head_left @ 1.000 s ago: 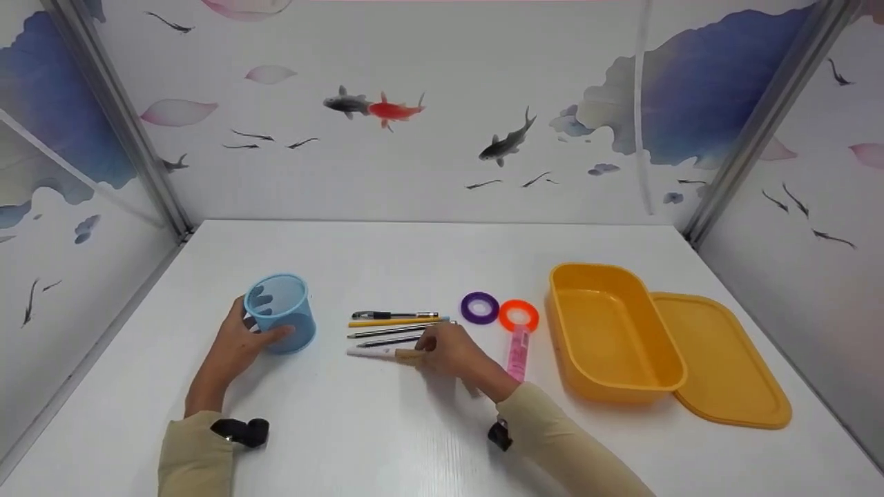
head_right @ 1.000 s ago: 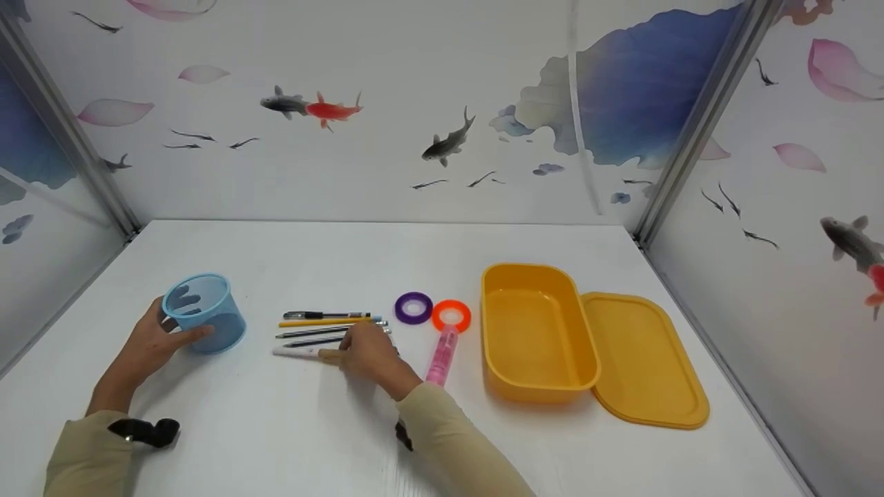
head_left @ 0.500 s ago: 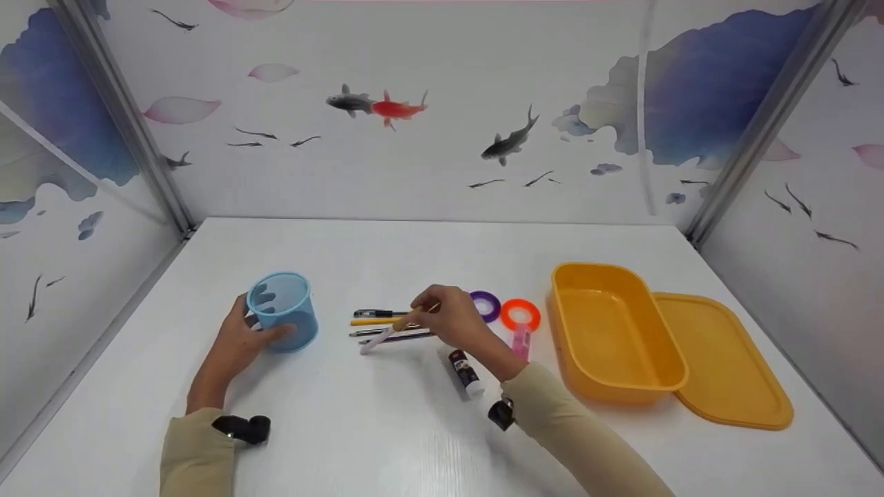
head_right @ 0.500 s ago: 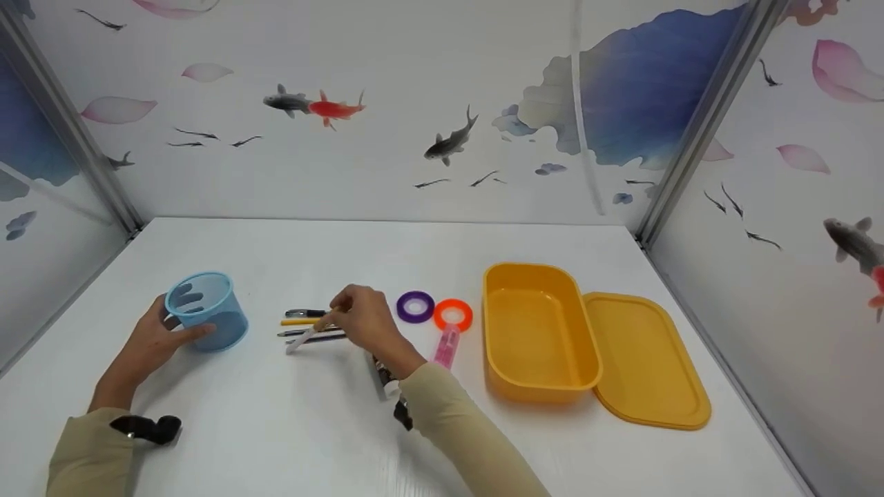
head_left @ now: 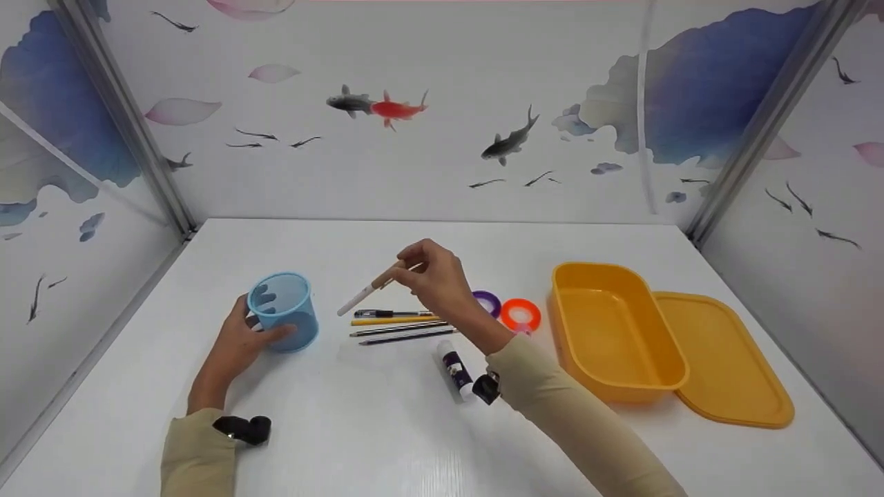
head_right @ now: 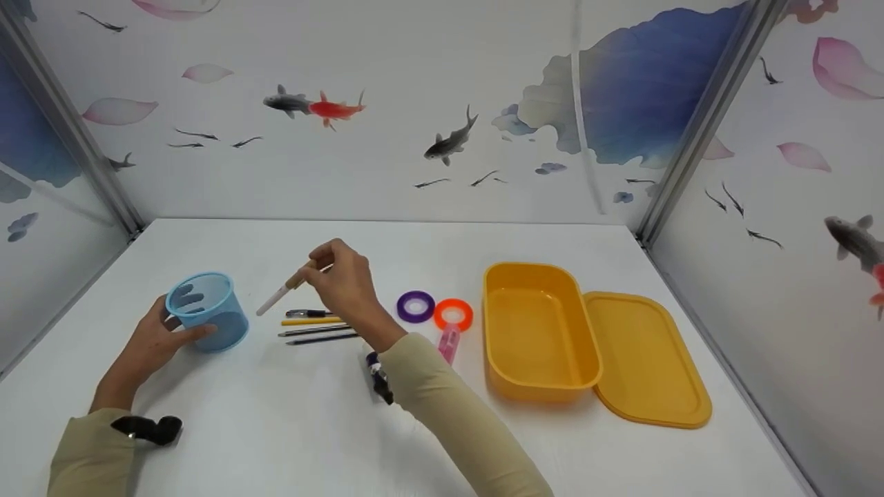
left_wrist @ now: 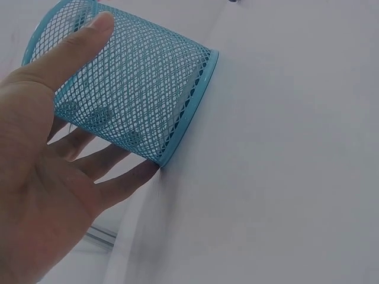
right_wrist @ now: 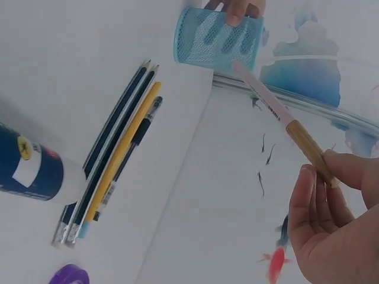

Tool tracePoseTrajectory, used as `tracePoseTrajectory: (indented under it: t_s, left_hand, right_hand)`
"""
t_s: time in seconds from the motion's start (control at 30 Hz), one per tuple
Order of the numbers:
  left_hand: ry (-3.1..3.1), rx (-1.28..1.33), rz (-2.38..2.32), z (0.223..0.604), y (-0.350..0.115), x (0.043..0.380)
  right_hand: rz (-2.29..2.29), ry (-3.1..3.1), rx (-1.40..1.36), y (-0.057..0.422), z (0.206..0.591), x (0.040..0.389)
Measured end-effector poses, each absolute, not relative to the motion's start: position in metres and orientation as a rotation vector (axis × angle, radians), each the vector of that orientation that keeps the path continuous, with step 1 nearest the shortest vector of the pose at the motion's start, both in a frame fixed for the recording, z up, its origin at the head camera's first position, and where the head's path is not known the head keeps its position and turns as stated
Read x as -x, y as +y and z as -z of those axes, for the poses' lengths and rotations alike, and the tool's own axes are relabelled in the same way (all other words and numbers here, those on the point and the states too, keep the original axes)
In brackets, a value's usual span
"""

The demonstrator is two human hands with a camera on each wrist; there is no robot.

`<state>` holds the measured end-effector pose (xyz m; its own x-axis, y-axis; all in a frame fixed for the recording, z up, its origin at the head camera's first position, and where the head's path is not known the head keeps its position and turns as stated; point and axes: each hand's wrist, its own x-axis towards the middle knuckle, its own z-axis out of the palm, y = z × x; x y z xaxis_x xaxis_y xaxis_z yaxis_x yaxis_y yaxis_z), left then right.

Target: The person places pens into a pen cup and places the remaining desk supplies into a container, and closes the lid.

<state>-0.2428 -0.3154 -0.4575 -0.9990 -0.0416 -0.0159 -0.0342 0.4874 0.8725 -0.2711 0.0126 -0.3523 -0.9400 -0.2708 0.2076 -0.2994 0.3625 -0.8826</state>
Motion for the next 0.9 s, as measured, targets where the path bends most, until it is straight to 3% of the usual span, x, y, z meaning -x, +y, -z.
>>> tracePoseTrajectory:
  t_s: [0.63,0.9]
  left_hand:
    - [-2.708,-0.077,1.608,0.46,-0.317,0.242]
    - [-2.733,-0.14,1.624,0.459,-0.316,0.244]
  right_hand:
    - [-1.597,-2.515,-0.694,-0.05,0.305,0.268]
    - [-1.533,-2.546,-0.691,-0.079,0.305,0.265]
